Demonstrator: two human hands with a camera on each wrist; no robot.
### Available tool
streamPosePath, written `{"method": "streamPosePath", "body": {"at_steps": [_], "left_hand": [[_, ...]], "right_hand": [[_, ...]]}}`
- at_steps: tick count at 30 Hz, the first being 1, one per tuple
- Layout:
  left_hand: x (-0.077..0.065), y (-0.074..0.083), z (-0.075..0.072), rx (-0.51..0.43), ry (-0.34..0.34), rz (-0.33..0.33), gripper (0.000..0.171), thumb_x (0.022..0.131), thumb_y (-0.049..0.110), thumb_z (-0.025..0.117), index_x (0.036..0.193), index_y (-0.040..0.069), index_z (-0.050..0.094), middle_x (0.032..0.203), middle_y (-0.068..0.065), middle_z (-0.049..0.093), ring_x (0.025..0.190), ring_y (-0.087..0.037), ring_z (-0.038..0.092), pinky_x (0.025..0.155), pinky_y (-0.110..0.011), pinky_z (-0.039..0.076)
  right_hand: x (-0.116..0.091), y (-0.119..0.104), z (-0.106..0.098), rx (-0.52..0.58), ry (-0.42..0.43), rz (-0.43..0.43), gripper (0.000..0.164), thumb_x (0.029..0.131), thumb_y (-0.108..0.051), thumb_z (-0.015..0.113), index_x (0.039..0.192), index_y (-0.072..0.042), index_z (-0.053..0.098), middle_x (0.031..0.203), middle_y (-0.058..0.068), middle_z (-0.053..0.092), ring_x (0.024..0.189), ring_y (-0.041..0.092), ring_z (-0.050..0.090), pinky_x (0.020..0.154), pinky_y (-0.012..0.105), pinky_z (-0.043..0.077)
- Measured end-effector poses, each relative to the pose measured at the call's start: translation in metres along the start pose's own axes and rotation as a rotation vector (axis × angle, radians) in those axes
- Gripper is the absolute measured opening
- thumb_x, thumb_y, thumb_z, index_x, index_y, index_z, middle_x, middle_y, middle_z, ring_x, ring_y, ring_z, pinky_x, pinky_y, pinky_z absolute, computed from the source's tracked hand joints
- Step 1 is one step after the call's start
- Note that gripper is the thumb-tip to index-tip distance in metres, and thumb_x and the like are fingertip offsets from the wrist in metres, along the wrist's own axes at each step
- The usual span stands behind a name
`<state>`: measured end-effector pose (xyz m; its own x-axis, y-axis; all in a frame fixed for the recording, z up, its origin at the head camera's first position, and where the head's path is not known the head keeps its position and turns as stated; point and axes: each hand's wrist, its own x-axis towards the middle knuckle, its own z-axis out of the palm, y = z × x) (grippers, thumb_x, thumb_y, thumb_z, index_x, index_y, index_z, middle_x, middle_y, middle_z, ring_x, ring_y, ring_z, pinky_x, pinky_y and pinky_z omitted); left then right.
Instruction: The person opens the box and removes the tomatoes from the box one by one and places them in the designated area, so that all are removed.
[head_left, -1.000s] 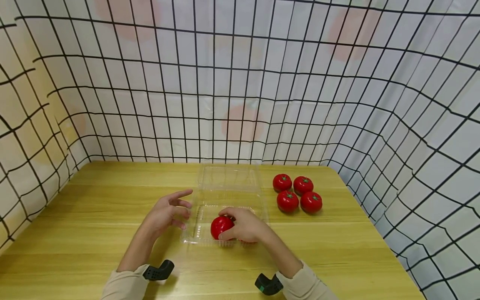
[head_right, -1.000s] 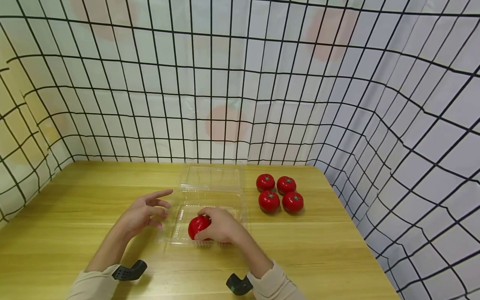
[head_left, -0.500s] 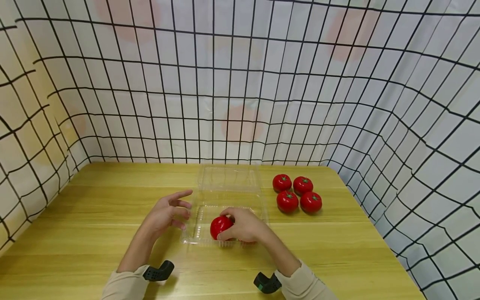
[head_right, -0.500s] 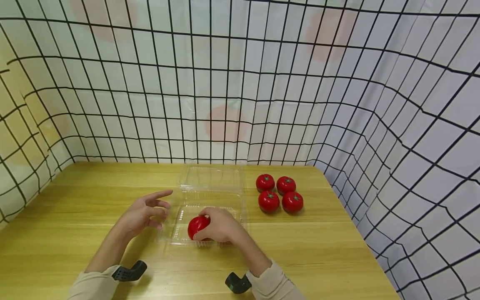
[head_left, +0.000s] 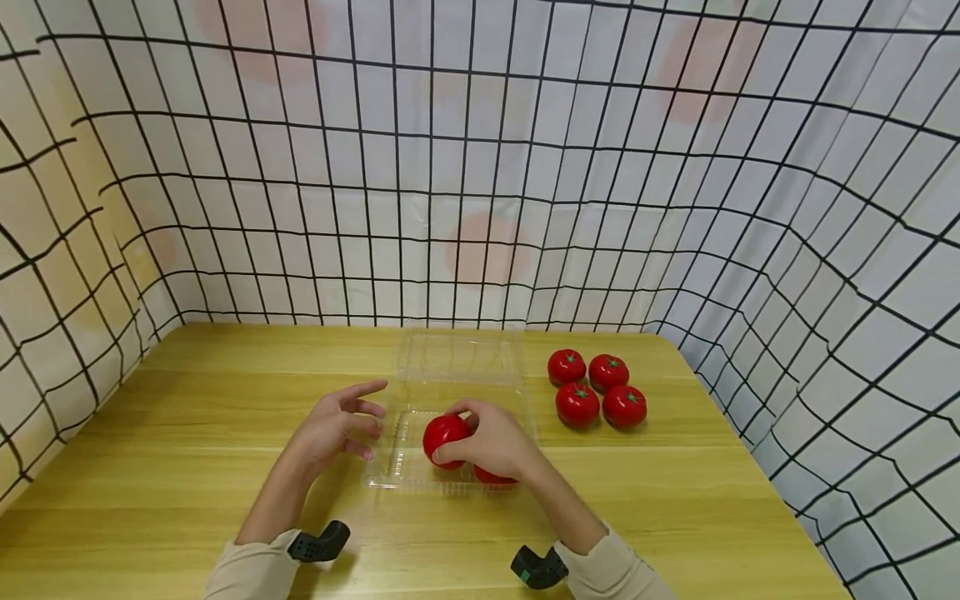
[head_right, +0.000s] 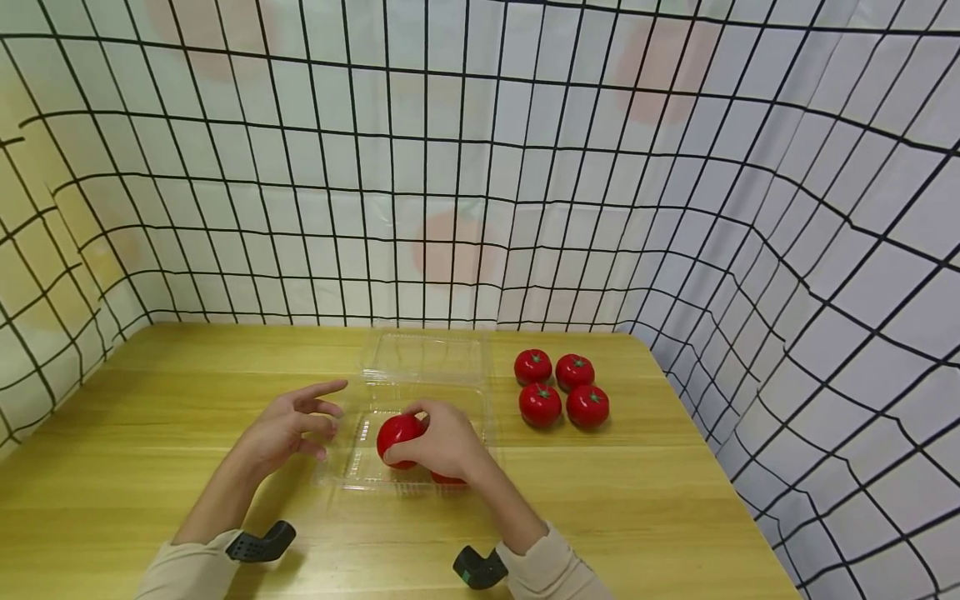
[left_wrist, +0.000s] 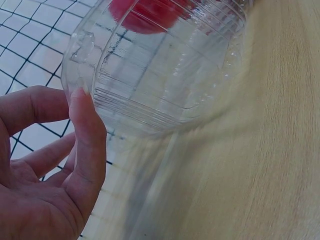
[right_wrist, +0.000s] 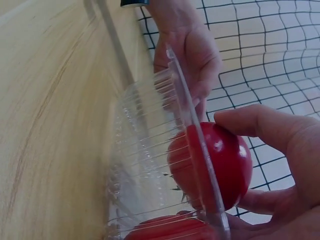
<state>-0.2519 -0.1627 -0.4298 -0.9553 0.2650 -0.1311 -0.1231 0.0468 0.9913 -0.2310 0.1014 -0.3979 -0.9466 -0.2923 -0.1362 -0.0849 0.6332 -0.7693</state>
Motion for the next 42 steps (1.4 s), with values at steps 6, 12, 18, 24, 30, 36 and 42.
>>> {"method": "streamPosePath", "body": {"at_steps": [6, 12, 18, 24, 30, 36, 42], "left_hand": [[0.000, 0.000, 0.000, 0.004, -0.006, 0.003, 0.068, 0.091, -0.004, 0.058, 0.156, 0.004, 0.037, 0.119, -0.023, 0.055, 0.079, -0.019, 0.062, 0.058, -0.031, 0.061], [0.000, -0.001, 0.000, 0.000, -0.007, 0.008, 0.068, 0.091, -0.004, 0.058, 0.156, 0.003, 0.037, 0.118, -0.022, 0.056, 0.078, -0.018, 0.062, 0.057, -0.030, 0.061], [0.001, -0.001, 0.000, 0.002, 0.000, 0.003, 0.068, 0.091, -0.004, 0.058, 0.155, 0.002, 0.037, 0.119, -0.023, 0.056, 0.078, -0.018, 0.061, 0.057, -0.030, 0.060], [0.001, 0.000, 0.001, -0.003, 0.008, -0.009, 0.069, 0.090, -0.004, 0.059, 0.155, 0.003, 0.038, 0.117, -0.022, 0.056, 0.078, -0.018, 0.061, 0.056, -0.029, 0.060], [0.001, -0.001, 0.001, -0.001, 0.011, -0.009, 0.068, 0.090, -0.003, 0.059, 0.155, 0.003, 0.038, 0.116, -0.021, 0.057, 0.078, -0.018, 0.061, 0.056, -0.029, 0.060], [0.001, -0.001, 0.001, -0.004, 0.012, -0.006, 0.068, 0.090, -0.003, 0.059, 0.155, 0.003, 0.038, 0.115, -0.020, 0.057, 0.078, -0.018, 0.061, 0.057, -0.030, 0.060], [0.000, -0.002, 0.001, -0.010, 0.005, 0.000, 0.069, 0.090, -0.004, 0.059, 0.155, 0.002, 0.037, 0.114, -0.019, 0.057, 0.078, -0.018, 0.061, 0.056, -0.029, 0.060]], "right_hand": [[0.000, -0.002, -0.003, 0.055, 0.029, -0.012, 0.059, 0.074, -0.034, 0.086, 0.125, -0.015, 0.062, 0.113, 0.009, 0.065, 0.102, 0.027, 0.059, 0.081, 0.044, 0.059], [-0.002, -0.005, -0.005, 0.114, 0.062, -0.026, 0.063, 0.073, -0.028, 0.088, 0.127, -0.015, 0.060, 0.119, 0.011, 0.062, 0.107, 0.030, 0.057, 0.082, 0.046, 0.059], [-0.003, -0.007, -0.007, 0.160, 0.068, -0.031, 0.064, 0.072, -0.024, 0.089, 0.126, -0.016, 0.056, 0.125, 0.011, 0.057, 0.113, 0.032, 0.055, 0.083, 0.046, 0.059], [-0.005, -0.007, -0.010, 0.195, 0.071, -0.026, 0.064, 0.072, -0.023, 0.088, 0.127, -0.020, 0.053, 0.137, 0.010, 0.056, 0.120, 0.034, 0.054, 0.088, 0.049, 0.059], [-0.007, -0.008, -0.011, 0.179, 0.078, -0.041, 0.061, 0.074, -0.030, 0.087, 0.126, -0.019, 0.058, 0.129, 0.010, 0.061, 0.114, 0.032, 0.057, 0.086, 0.047, 0.059], [-0.007, -0.008, -0.011, 0.182, 0.093, -0.016, 0.061, 0.075, -0.033, 0.086, 0.125, -0.013, 0.056, 0.119, 0.011, 0.060, 0.106, 0.030, 0.059, 0.083, 0.044, 0.059], [-0.009, -0.010, -0.013, 0.226, 0.092, -0.008, 0.062, 0.074, -0.028, 0.086, 0.124, -0.014, 0.051, 0.122, 0.012, 0.056, 0.109, 0.031, 0.057, 0.083, 0.044, 0.058]]}}
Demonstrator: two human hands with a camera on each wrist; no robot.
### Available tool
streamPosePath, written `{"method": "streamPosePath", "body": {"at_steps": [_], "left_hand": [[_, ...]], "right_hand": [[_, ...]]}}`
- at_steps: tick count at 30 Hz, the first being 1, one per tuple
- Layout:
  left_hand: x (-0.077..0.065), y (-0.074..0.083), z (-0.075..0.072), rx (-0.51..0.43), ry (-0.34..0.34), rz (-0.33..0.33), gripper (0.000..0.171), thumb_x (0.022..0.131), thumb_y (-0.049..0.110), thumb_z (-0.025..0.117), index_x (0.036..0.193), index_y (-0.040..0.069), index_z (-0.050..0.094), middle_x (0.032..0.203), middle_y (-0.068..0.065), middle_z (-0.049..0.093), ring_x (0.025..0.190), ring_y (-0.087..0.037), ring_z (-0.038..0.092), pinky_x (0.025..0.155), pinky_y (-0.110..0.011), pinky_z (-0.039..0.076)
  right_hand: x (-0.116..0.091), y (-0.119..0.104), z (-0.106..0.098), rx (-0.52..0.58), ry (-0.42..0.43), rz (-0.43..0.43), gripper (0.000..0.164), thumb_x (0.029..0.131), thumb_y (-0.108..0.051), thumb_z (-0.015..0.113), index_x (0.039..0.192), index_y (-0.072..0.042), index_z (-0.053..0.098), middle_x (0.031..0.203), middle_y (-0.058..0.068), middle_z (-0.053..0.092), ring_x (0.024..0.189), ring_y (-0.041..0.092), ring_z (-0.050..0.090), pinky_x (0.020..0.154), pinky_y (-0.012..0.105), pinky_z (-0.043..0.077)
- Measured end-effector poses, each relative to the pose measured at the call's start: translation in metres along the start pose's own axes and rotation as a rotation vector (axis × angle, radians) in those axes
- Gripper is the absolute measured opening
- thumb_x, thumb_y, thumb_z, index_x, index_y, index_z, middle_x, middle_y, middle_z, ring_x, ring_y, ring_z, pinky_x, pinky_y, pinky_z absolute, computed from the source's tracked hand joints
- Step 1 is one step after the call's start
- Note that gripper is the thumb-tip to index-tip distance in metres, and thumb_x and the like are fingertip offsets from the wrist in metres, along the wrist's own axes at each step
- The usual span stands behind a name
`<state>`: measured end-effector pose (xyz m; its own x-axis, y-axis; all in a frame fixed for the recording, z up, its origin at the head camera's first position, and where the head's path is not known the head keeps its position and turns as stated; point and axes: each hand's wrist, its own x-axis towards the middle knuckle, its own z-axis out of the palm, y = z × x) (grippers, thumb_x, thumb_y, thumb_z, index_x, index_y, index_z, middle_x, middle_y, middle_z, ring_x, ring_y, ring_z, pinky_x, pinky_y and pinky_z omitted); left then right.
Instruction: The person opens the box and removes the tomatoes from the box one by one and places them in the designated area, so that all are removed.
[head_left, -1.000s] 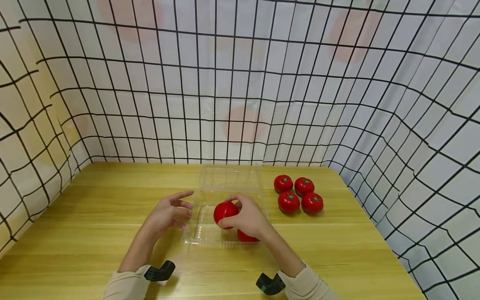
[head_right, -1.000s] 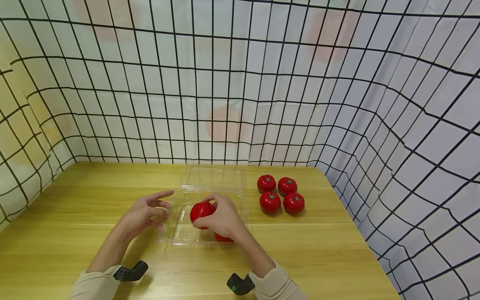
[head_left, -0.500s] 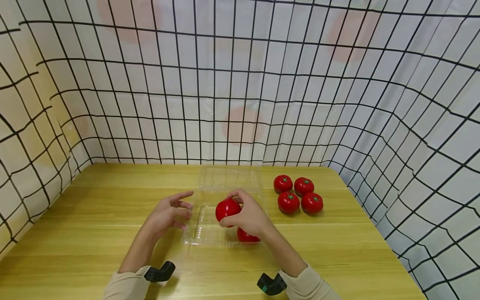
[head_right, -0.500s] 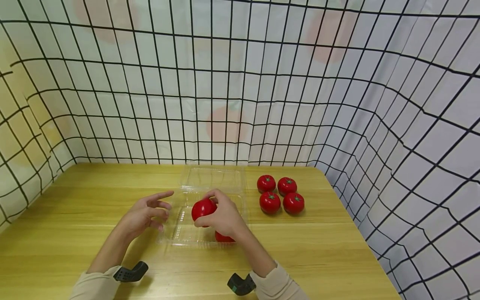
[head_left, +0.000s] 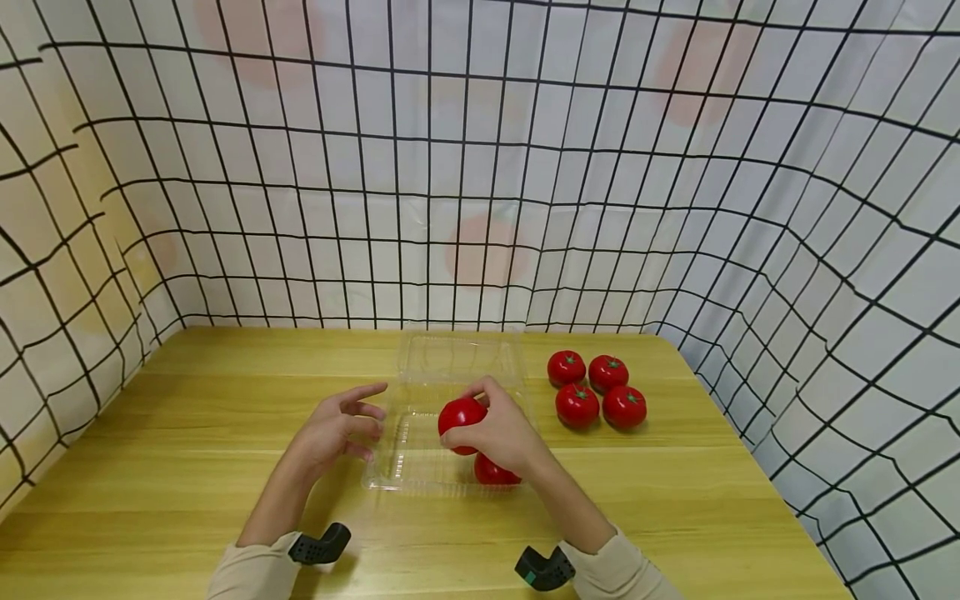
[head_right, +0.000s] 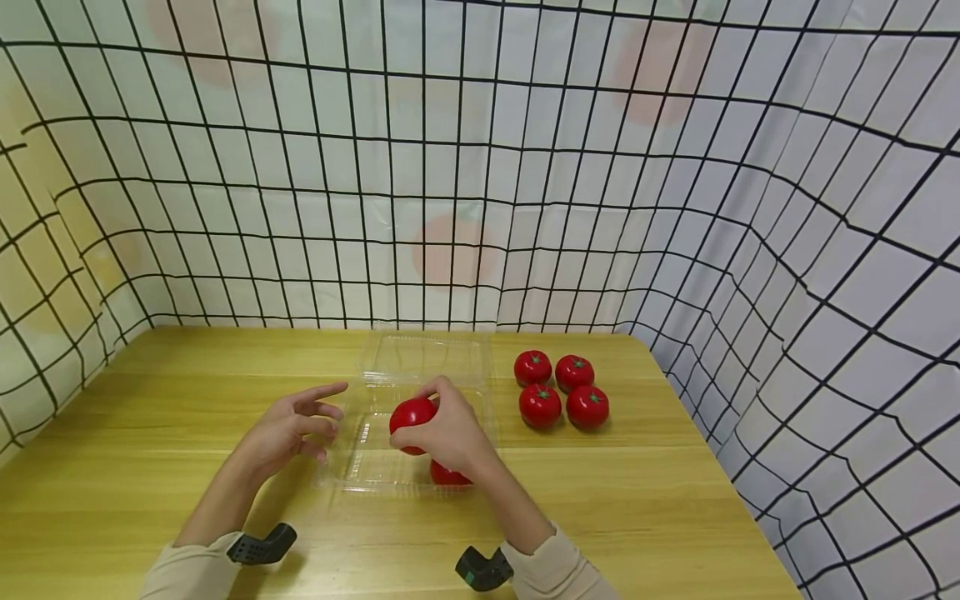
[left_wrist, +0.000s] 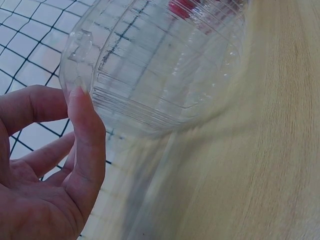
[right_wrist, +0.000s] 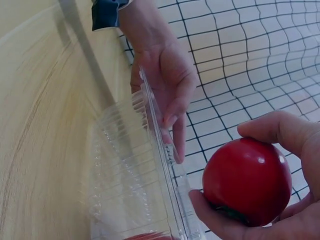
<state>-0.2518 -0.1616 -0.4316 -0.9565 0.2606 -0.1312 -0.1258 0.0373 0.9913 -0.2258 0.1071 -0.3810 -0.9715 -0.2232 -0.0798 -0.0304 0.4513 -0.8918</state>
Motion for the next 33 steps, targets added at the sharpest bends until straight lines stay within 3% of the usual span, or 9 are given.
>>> {"method": "streamPosePath", "body": {"at_steps": [8, 14, 22, 33], "left_hand": [[-0.0003, 0.0006, 0.0000, 0.002, 0.008, -0.009, 0.069, 0.090, -0.003, 0.059, 0.155, 0.002, 0.038, 0.114, -0.021, 0.058, 0.078, -0.018, 0.061, 0.057, -0.030, 0.060], [-0.0008, 0.0012, 0.0002, 0.003, 0.012, -0.014, 0.069, 0.090, -0.003, 0.060, 0.155, 0.002, 0.038, 0.116, -0.021, 0.057, 0.079, -0.019, 0.062, 0.057, -0.030, 0.060], [-0.0006, 0.0014, 0.0003, 0.005, 0.014, -0.010, 0.070, 0.089, -0.003, 0.060, 0.155, 0.003, 0.038, 0.116, -0.021, 0.057, 0.079, -0.019, 0.061, 0.056, -0.030, 0.060], [-0.0007, 0.0012, 0.0008, 0.006, 0.012, -0.003, 0.069, 0.089, -0.004, 0.060, 0.155, 0.003, 0.038, 0.114, -0.020, 0.057, 0.077, -0.018, 0.061, 0.056, -0.030, 0.060]], "right_hand": [[0.0001, 0.0019, 0.0014, 0.014, -0.019, -0.070, 0.057, 0.078, -0.030, 0.084, 0.127, -0.019, 0.057, 0.127, 0.008, 0.060, 0.111, 0.031, 0.058, 0.085, 0.045, 0.059], [0.0003, 0.0032, 0.0011, 0.048, -0.013, -0.067, 0.056, 0.081, -0.039, 0.083, 0.127, -0.025, 0.054, 0.123, 0.008, 0.059, 0.108, 0.029, 0.059, 0.085, 0.043, 0.058], [0.0001, 0.0032, 0.0011, 0.172, -0.020, -0.089, 0.057, 0.085, -0.035, 0.081, 0.131, -0.017, 0.052, 0.120, 0.013, 0.061, 0.078, 0.031, 0.072, 0.070, 0.039, 0.064], [0.0006, 0.0033, 0.0028, 0.282, -0.021, -0.088, 0.060, 0.086, -0.023, 0.082, 0.134, -0.013, 0.048, 0.127, 0.017, 0.056, 0.089, 0.034, 0.073, 0.070, 0.043, 0.064]]}}
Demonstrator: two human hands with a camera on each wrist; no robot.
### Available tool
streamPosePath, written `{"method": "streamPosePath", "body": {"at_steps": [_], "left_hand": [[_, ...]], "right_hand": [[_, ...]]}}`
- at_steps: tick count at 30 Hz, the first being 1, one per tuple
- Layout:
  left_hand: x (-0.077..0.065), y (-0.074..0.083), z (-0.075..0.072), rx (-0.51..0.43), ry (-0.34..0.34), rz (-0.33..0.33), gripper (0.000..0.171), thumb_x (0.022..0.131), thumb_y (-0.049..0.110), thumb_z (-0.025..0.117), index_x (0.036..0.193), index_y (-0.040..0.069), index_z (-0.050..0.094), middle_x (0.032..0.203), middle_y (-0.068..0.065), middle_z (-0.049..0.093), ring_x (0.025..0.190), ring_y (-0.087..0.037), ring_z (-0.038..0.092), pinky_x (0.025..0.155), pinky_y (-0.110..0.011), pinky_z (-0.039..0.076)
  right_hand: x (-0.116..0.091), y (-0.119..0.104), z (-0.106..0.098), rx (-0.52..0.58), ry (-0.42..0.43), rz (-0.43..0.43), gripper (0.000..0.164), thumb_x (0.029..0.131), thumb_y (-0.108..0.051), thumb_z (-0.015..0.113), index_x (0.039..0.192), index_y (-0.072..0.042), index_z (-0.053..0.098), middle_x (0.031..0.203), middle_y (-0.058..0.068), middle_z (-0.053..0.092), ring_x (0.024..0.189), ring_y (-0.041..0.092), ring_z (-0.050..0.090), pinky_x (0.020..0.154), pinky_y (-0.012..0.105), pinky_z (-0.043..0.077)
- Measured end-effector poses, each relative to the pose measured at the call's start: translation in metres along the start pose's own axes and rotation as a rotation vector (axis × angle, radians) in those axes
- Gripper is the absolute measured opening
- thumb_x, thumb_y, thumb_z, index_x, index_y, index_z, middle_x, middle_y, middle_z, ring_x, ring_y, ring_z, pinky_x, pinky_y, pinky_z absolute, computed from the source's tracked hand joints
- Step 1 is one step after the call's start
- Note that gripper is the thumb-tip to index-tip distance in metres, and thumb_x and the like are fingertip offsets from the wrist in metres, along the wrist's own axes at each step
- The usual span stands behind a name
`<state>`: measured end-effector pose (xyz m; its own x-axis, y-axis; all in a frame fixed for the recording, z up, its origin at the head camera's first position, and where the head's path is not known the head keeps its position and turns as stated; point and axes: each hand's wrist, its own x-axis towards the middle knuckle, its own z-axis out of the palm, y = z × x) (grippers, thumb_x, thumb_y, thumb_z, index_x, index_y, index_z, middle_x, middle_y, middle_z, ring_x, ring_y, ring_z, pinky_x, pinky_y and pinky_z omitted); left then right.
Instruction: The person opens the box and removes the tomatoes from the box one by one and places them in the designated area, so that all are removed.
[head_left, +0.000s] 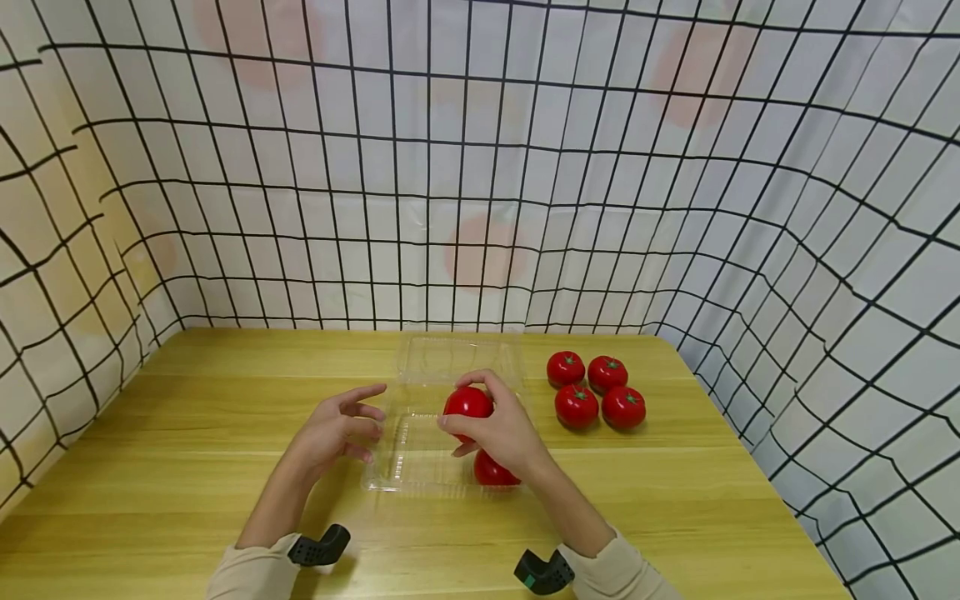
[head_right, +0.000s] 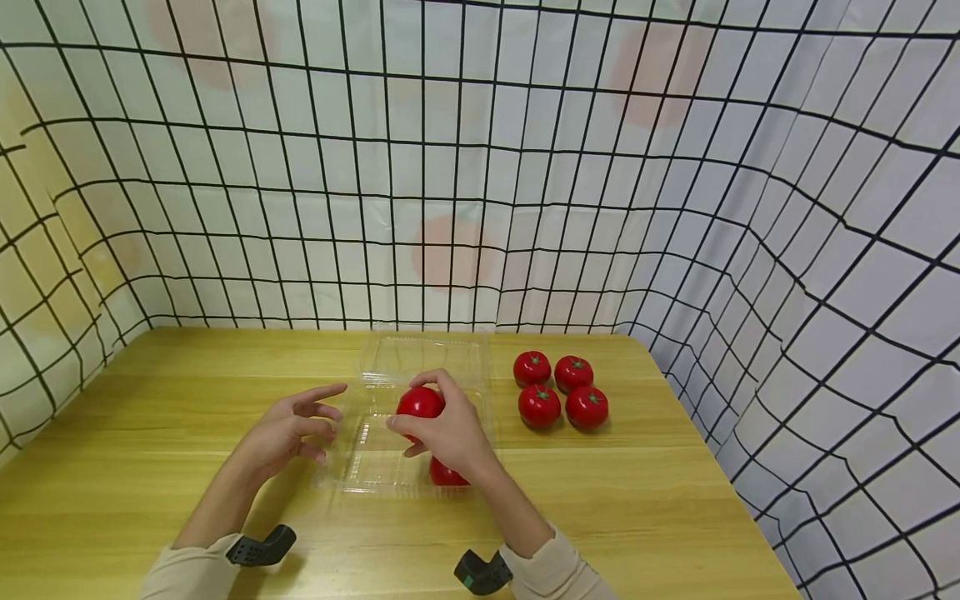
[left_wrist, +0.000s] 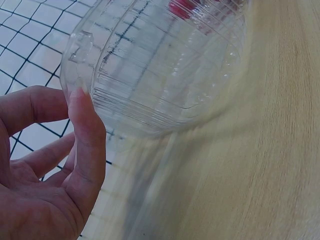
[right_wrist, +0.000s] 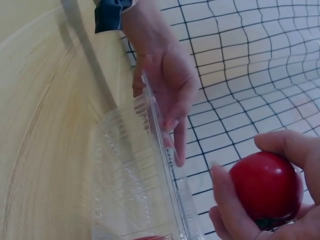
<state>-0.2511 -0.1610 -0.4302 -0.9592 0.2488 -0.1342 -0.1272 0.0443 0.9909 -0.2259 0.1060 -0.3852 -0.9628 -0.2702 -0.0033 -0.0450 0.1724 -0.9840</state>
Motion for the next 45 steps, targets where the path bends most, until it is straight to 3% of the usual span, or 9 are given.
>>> {"method": "streamPosePath", "body": {"at_steps": [5, 12, 20, 29, 37, 45], "left_hand": [[0.000, 0.000, 0.000, 0.003, 0.002, -0.003, 0.069, 0.089, -0.004, 0.060, 0.155, 0.003, 0.038, 0.115, -0.021, 0.057, 0.077, -0.019, 0.061, 0.056, -0.030, 0.060], [0.000, 0.001, 0.001, 0.000, 0.003, -0.007, 0.070, 0.089, -0.004, 0.059, 0.155, 0.002, 0.038, 0.115, -0.021, 0.057, 0.078, -0.018, 0.061, 0.056, -0.030, 0.060], [-0.001, 0.001, 0.000, 0.002, -0.003, -0.009, 0.069, 0.090, -0.004, 0.059, 0.155, 0.003, 0.038, 0.117, -0.022, 0.056, 0.079, -0.020, 0.062, 0.056, -0.030, 0.060], [-0.002, 0.002, 0.001, -0.006, -0.009, -0.007, 0.069, 0.091, -0.002, 0.060, 0.156, 0.005, 0.038, 0.119, -0.021, 0.055, 0.079, -0.019, 0.060, 0.055, -0.030, 0.060], [-0.001, 0.002, 0.000, -0.010, -0.015, -0.006, 0.069, 0.091, -0.002, 0.061, 0.156, 0.005, 0.038, 0.119, -0.021, 0.055, 0.079, -0.018, 0.060, 0.055, -0.030, 0.059], [-0.001, 0.002, 0.000, -0.015, -0.019, -0.003, 0.069, 0.090, -0.004, 0.059, 0.156, 0.004, 0.038, 0.117, -0.021, 0.056, 0.078, -0.018, 0.061, 0.055, -0.029, 0.059]], "right_hand": [[-0.001, -0.003, -0.001, 0.037, -0.015, 0.005, 0.059, 0.084, -0.024, 0.084, 0.132, -0.019, 0.051, 0.127, 0.016, 0.056, 0.083, 0.026, 0.073, 0.068, 0.047, 0.064], [-0.001, -0.003, -0.002, 0.049, -0.053, 0.015, 0.056, 0.086, -0.022, 0.082, 0.132, -0.021, 0.052, 0.128, 0.018, 0.054, 0.086, 0.037, 0.075, 0.078, 0.046, 0.064], [0.000, -0.005, -0.005, 0.007, -0.061, 0.040, 0.054, 0.090, -0.024, 0.077, 0.138, -0.020, 0.053, 0.133, 0.017, 0.054, 0.092, 0.034, 0.075, 0.090, 0.046, 0.061], [0.000, -0.007, -0.011, 0.036, -0.083, 0.074, 0.062, 0.090, -0.011, 0.075, 0.146, -0.021, 0.049, 0.145, 0.018, 0.047, 0.090, 0.027, 0.075, 0.098, 0.051, 0.057], [-0.001, -0.009, -0.015, -0.022, -0.057, 0.073, 0.068, 0.087, -0.013, 0.077, 0.147, -0.026, 0.048, 0.148, 0.012, 0.046, 0.101, 0.026, 0.071, 0.102, 0.057, 0.053], [-0.002, -0.011, -0.013, -0.097, 0.046, 0.040, 0.070, 0.083, -0.022, 0.083, 0.144, -0.025, 0.048, 0.140, 0.013, 0.053, 0.113, 0.032, 0.062, 0.091, 0.050, 0.060]]}}
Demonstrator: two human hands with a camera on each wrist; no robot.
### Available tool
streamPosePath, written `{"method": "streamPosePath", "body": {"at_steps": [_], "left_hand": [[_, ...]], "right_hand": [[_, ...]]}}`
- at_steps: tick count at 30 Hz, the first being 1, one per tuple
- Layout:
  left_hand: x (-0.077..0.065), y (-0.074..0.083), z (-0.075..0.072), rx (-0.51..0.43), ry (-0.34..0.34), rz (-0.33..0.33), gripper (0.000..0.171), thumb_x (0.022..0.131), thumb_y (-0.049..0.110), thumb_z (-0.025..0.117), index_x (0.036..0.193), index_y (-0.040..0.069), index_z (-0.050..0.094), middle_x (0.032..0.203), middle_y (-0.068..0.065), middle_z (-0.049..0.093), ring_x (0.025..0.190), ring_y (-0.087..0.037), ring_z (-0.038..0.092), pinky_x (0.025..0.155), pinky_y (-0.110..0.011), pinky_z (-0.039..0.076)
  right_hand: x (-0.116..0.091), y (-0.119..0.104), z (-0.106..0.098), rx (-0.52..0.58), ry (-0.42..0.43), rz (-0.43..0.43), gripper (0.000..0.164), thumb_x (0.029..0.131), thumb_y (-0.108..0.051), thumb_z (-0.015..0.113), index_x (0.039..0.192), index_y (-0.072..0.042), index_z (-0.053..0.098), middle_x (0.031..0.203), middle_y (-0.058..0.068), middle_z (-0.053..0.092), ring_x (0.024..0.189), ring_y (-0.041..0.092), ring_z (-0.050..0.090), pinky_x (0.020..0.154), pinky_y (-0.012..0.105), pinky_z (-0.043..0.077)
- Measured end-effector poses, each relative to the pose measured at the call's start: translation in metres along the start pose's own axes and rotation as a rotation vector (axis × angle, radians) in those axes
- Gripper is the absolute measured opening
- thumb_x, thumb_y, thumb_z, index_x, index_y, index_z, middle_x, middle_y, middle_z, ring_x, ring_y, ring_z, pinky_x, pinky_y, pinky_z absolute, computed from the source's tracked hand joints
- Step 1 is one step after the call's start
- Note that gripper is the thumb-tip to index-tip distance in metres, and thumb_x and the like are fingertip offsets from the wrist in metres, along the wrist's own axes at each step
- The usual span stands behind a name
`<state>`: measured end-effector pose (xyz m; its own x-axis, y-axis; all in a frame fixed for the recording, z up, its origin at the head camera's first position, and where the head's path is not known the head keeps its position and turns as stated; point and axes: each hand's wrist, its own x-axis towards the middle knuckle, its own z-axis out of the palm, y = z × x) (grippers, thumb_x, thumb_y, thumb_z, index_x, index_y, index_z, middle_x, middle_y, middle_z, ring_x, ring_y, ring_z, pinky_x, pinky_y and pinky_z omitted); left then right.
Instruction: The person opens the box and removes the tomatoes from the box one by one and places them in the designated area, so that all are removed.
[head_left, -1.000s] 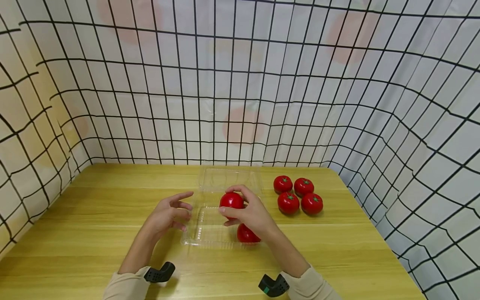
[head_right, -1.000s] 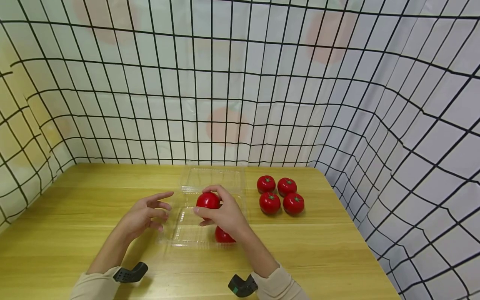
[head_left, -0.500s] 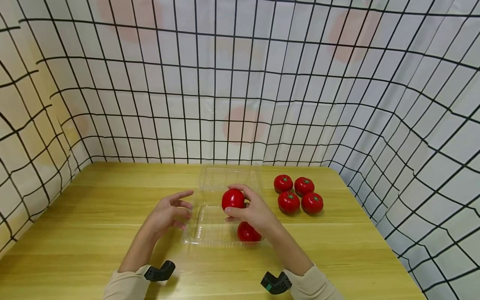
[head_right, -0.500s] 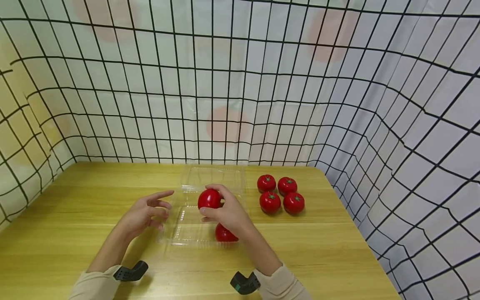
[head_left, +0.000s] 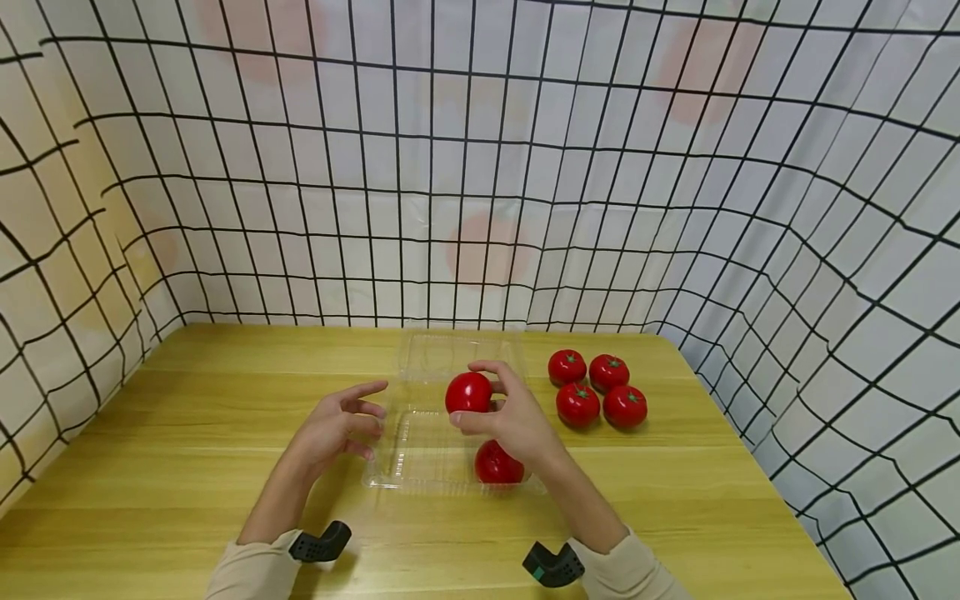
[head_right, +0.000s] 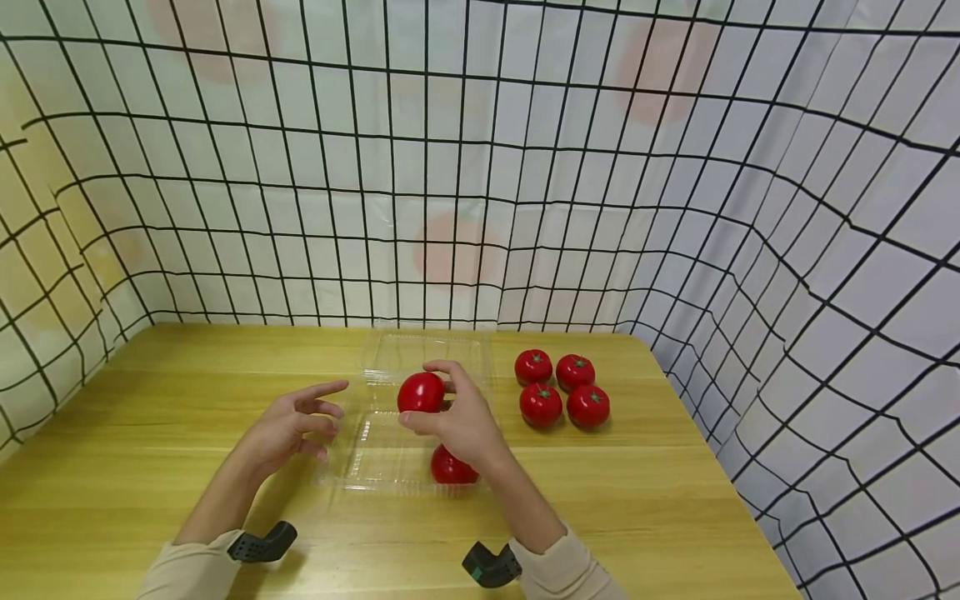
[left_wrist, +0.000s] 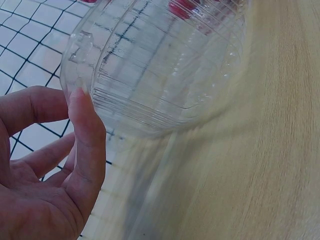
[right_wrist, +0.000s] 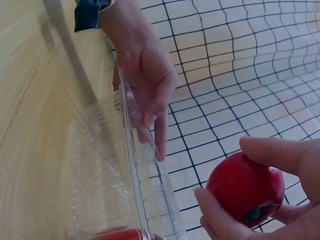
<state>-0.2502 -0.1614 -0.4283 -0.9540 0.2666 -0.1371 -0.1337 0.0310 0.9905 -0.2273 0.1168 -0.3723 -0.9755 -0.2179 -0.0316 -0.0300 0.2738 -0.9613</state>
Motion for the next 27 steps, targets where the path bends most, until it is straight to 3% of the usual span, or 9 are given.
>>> {"method": "streamPosePath", "body": {"at_steps": [4, 11, 16, 23, 27], "left_hand": [[0.0003, -0.0002, -0.0001, 0.004, 0.001, 0.003, 0.069, 0.090, -0.004, 0.059, 0.156, 0.004, 0.038, 0.117, -0.021, 0.056, 0.078, -0.019, 0.061, 0.055, -0.030, 0.059], [0.0005, -0.0004, 0.0000, 0.010, 0.006, 0.004, 0.069, 0.090, -0.004, 0.059, 0.155, 0.003, 0.038, 0.117, -0.022, 0.056, 0.079, -0.020, 0.061, 0.056, -0.030, 0.060], [0.0003, -0.0010, -0.0005, 0.013, 0.006, 0.006, 0.070, 0.089, -0.004, 0.060, 0.155, 0.003, 0.038, 0.117, -0.022, 0.056, 0.079, -0.021, 0.062, 0.056, -0.030, 0.060], [0.0002, -0.0023, -0.0003, 0.004, 0.002, 0.011, 0.070, 0.089, -0.005, 0.060, 0.155, 0.003, 0.037, 0.117, -0.022, 0.056, 0.078, -0.019, 0.061, 0.056, -0.030, 0.060], [0.0002, -0.0014, -0.0002, 0.007, 0.001, 0.012, 0.070, 0.089, -0.004, 0.059, 0.155, 0.003, 0.037, 0.117, -0.023, 0.055, 0.078, -0.019, 0.061, 0.056, -0.030, 0.060]], "right_hand": [[-0.0002, -0.0009, -0.0002, 0.000, 0.037, -0.011, 0.069, 0.082, -0.025, 0.085, 0.140, -0.022, 0.048, 0.134, 0.012, 0.057, 0.111, 0.031, 0.062, 0.087, 0.048, 0.062], [-0.0004, -0.0015, -0.0007, 0.014, 0.048, -0.027, 0.062, 0.084, -0.032, 0.083, 0.135, -0.019, 0.050, 0.121, 0.014, 0.061, 0.089, 0.028, 0.071, 0.077, 0.042, 0.064], [-0.0010, -0.0020, -0.0006, 0.013, 0.081, -0.048, 0.057, 0.086, -0.031, 0.082, 0.134, -0.017, 0.053, 0.115, 0.015, 0.062, 0.084, 0.026, 0.071, 0.074, 0.040, 0.064], [-0.0017, -0.0013, -0.0024, -0.074, 0.153, -0.118, 0.053, 0.088, -0.034, 0.079, 0.136, -0.023, 0.059, 0.116, 0.008, 0.066, 0.099, 0.025, 0.063, 0.079, 0.035, 0.061], [-0.0023, -0.0022, -0.0054, -0.099, 0.180, -0.105, 0.062, 0.084, -0.035, 0.083, 0.140, -0.026, 0.057, 0.123, 0.008, 0.064, 0.108, 0.028, 0.060, 0.081, 0.036, 0.060]]}}
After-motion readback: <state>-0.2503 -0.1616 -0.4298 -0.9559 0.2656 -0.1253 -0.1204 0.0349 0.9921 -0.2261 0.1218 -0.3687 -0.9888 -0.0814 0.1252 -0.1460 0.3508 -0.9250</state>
